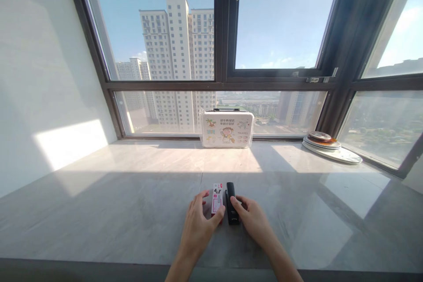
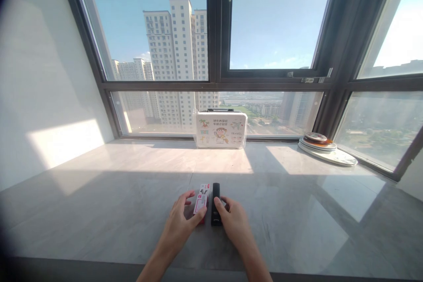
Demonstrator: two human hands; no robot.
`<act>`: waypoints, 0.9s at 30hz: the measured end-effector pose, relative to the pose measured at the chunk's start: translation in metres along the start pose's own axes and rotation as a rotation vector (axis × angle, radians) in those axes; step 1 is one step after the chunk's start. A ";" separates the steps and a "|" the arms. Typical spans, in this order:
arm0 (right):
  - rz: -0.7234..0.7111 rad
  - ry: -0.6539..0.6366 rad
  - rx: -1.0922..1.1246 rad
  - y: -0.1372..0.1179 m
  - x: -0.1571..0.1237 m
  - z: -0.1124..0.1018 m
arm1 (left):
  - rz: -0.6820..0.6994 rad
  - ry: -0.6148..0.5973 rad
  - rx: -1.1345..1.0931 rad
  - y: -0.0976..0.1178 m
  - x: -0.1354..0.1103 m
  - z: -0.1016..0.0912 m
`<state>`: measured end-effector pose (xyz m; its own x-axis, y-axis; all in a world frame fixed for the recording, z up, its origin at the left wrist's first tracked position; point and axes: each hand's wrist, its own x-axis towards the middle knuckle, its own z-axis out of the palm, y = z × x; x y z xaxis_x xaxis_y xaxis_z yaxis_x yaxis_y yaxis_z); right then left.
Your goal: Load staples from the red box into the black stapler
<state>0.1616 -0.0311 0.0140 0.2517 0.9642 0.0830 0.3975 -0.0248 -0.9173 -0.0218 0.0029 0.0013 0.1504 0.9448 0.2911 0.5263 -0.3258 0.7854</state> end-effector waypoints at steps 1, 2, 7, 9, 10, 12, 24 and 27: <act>0.012 -0.004 0.004 0.003 -0.002 -0.003 | 0.015 0.020 0.035 0.002 -0.001 0.003; 0.021 -0.005 0.008 0.006 -0.003 -0.007 | 0.035 0.039 0.073 0.004 -0.002 0.006; 0.029 0.008 0.034 0.011 -0.018 -0.019 | 0.088 0.128 0.173 0.011 -0.010 0.020; 0.047 0.020 0.034 0.007 -0.025 -0.022 | 0.073 0.152 0.180 0.012 -0.012 0.022; 0.055 0.026 0.034 0.004 -0.028 -0.023 | 0.064 0.160 0.181 0.013 -0.012 0.021; 0.062 0.026 0.032 -0.001 -0.033 -0.025 | 0.051 0.166 0.167 0.013 -0.013 0.019; 0.028 0.059 0.011 0.014 -0.034 -0.025 | -0.014 0.219 0.353 -0.032 0.033 -0.032; 0.026 0.067 0.006 0.013 -0.034 -0.025 | -0.056 0.228 0.357 -0.037 0.039 -0.040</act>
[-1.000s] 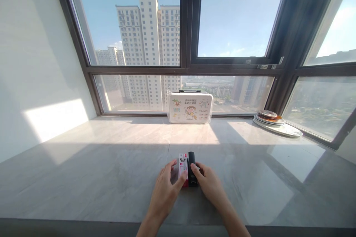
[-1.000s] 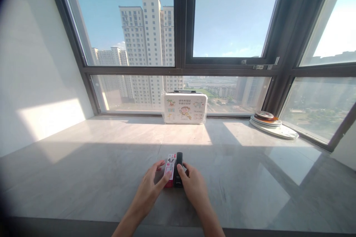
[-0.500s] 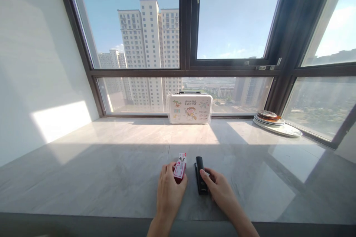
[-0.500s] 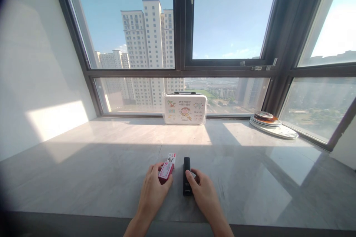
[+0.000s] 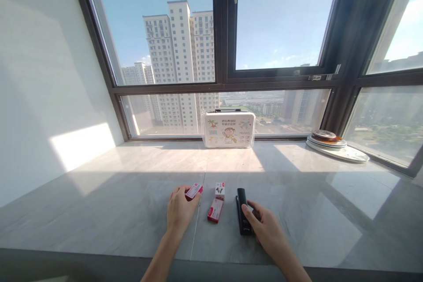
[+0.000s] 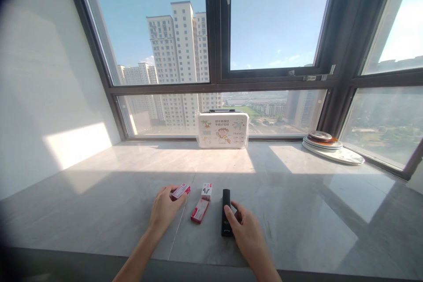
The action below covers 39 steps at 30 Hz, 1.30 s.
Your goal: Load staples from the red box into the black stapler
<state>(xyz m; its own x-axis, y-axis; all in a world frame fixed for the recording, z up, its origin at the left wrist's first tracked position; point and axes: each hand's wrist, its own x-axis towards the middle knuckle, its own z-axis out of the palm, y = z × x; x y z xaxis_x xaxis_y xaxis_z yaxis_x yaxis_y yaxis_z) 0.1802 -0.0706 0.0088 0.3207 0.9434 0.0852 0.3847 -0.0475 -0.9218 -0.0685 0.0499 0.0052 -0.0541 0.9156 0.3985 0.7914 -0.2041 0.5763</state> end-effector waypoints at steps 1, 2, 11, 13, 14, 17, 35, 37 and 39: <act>-0.003 0.001 -0.002 0.000 0.000 0.000 | -0.009 0.016 -0.014 -0.002 -0.002 -0.002; -0.007 0.003 -0.004 0.001 0.000 0.000 | -0.014 0.035 -0.025 -0.003 -0.006 -0.006; -0.031 -0.003 -0.107 0.014 0.004 0.004 | -0.052 -0.026 0.268 -0.018 -0.046 -0.035; -0.033 -0.003 -0.151 0.015 0.004 0.005 | -0.023 0.004 0.293 -0.006 -0.048 -0.030; -0.035 -0.003 -0.167 0.014 0.004 0.005 | 0.015 0.024 0.286 0.003 -0.049 -0.025; -0.042 -0.002 -0.184 0.013 0.002 0.005 | 0.167 -0.001 0.207 0.037 -0.054 -0.007; -0.304 -0.276 -0.274 -0.020 0.036 -0.024 | 0.496 -0.526 -0.115 0.063 -0.070 -0.005; -0.336 -0.306 -0.284 -0.029 0.036 -0.011 | 0.499 -0.569 -0.140 0.063 -0.068 -0.008; -0.355 -0.273 -0.287 -0.036 0.036 0.003 | 0.494 -0.591 -0.154 0.062 -0.066 -0.010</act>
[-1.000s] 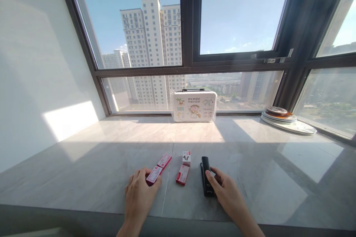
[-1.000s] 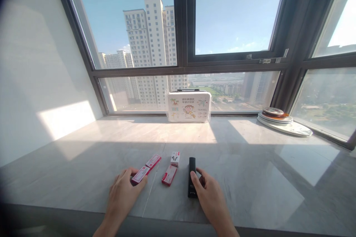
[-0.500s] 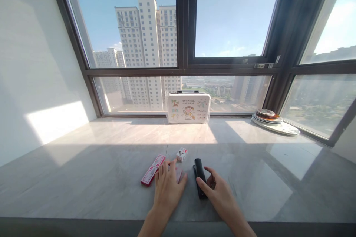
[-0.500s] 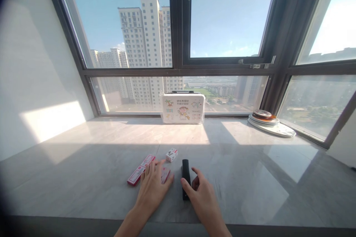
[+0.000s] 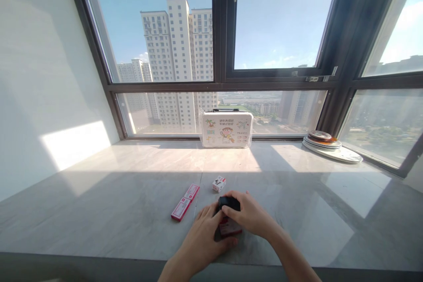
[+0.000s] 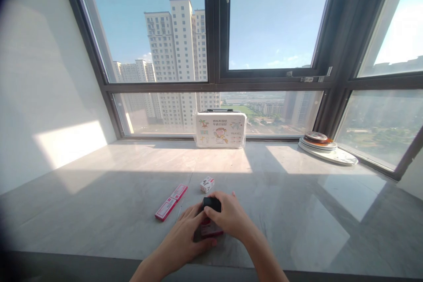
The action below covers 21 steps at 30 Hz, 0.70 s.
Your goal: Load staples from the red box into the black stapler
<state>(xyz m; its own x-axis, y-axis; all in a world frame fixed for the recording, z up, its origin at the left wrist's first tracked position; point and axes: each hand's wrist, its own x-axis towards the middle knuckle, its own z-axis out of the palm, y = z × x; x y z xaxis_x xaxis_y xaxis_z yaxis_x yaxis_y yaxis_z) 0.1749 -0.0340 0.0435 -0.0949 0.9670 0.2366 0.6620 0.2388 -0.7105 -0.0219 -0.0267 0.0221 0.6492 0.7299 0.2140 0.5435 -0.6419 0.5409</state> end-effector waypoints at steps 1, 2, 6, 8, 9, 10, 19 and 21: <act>0.009 0.036 -0.005 -0.003 0.003 0.006 | 0.000 -0.001 -0.007 0.000 0.000 -0.001; 0.026 0.083 -0.004 -0.006 0.006 0.012 | 0.003 -0.001 -0.014 -0.001 0.000 -0.002; 0.132 0.308 0.295 -0.004 0.016 0.024 | 0.015 -0.010 -0.031 -0.006 0.001 -0.004; 0.185 0.432 0.601 0.005 0.015 0.017 | -0.011 -0.027 -0.032 -0.011 0.001 -0.005; 0.218 0.489 0.752 0.011 0.011 0.011 | -0.027 -0.034 -0.035 -0.012 0.001 -0.005; 0.257 0.530 0.886 0.018 0.005 0.003 | -0.039 -0.040 -0.040 -0.014 0.000 -0.005; 0.723 0.251 0.643 0.061 -0.070 -0.040 | -0.076 0.010 -0.097 -0.010 -0.002 -0.004; 0.657 0.038 0.488 0.051 -0.068 -0.023 | -0.071 0.031 -0.103 -0.010 -0.002 -0.002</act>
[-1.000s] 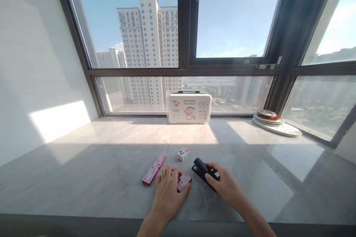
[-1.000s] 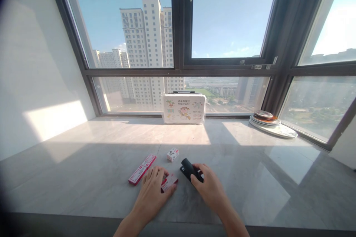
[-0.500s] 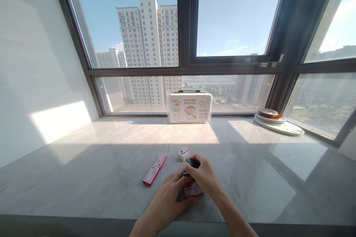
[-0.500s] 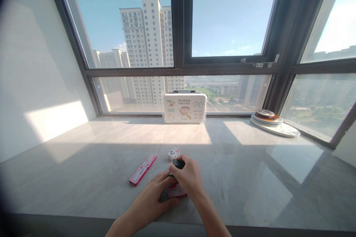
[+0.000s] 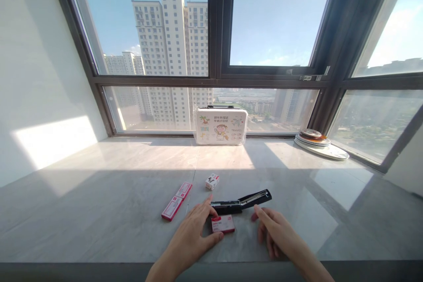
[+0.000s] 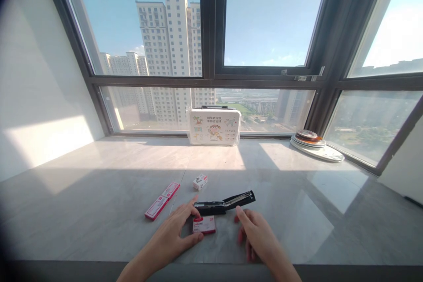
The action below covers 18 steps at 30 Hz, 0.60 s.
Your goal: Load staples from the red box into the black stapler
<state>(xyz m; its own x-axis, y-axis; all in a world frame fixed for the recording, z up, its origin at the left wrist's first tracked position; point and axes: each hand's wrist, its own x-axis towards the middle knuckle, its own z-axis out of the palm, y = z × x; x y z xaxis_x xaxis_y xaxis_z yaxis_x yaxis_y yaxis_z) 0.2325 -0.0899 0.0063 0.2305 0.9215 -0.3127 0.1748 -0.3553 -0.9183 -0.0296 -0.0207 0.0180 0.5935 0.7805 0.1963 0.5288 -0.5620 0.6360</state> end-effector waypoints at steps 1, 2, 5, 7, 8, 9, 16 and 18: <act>-0.048 -0.059 -0.084 -0.002 0.000 0.013 | 0.003 0.007 -0.002 0.000 0.000 0.001; -0.114 -0.086 -0.153 -0.004 0.001 0.026 | 0.005 0.013 -0.005 0.000 0.001 0.001; -0.327 -0.005 -0.296 -0.010 0.006 0.052 | 0.004 0.013 -0.012 0.000 0.001 0.000; -0.369 0.017 -0.316 -0.009 0.010 0.053 | 0.005 0.003 -0.014 -0.001 0.000 -0.002; -0.357 0.009 -0.310 -0.006 0.012 0.049 | 0.005 0.002 -0.016 -0.001 -0.001 -0.003; -0.339 0.006 -0.299 -0.003 0.013 0.042 | 0.007 0.005 -0.020 -0.002 -0.002 -0.003; -0.394 0.141 -0.453 -0.009 0.005 0.014 | 0.018 0.053 0.001 -0.012 -0.007 -0.001; -0.460 0.181 -0.504 -0.021 0.003 0.024 | 0.021 0.057 0.013 -0.014 -0.007 0.002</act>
<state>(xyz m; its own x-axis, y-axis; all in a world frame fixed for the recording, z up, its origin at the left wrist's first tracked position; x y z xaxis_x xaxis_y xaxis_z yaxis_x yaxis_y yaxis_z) 0.2062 -0.0763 0.0184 0.1747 0.9705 0.1659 0.7049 -0.0057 -0.7093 -0.0400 -0.0183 0.0062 0.5696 0.7823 0.2521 0.5246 -0.5821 0.6212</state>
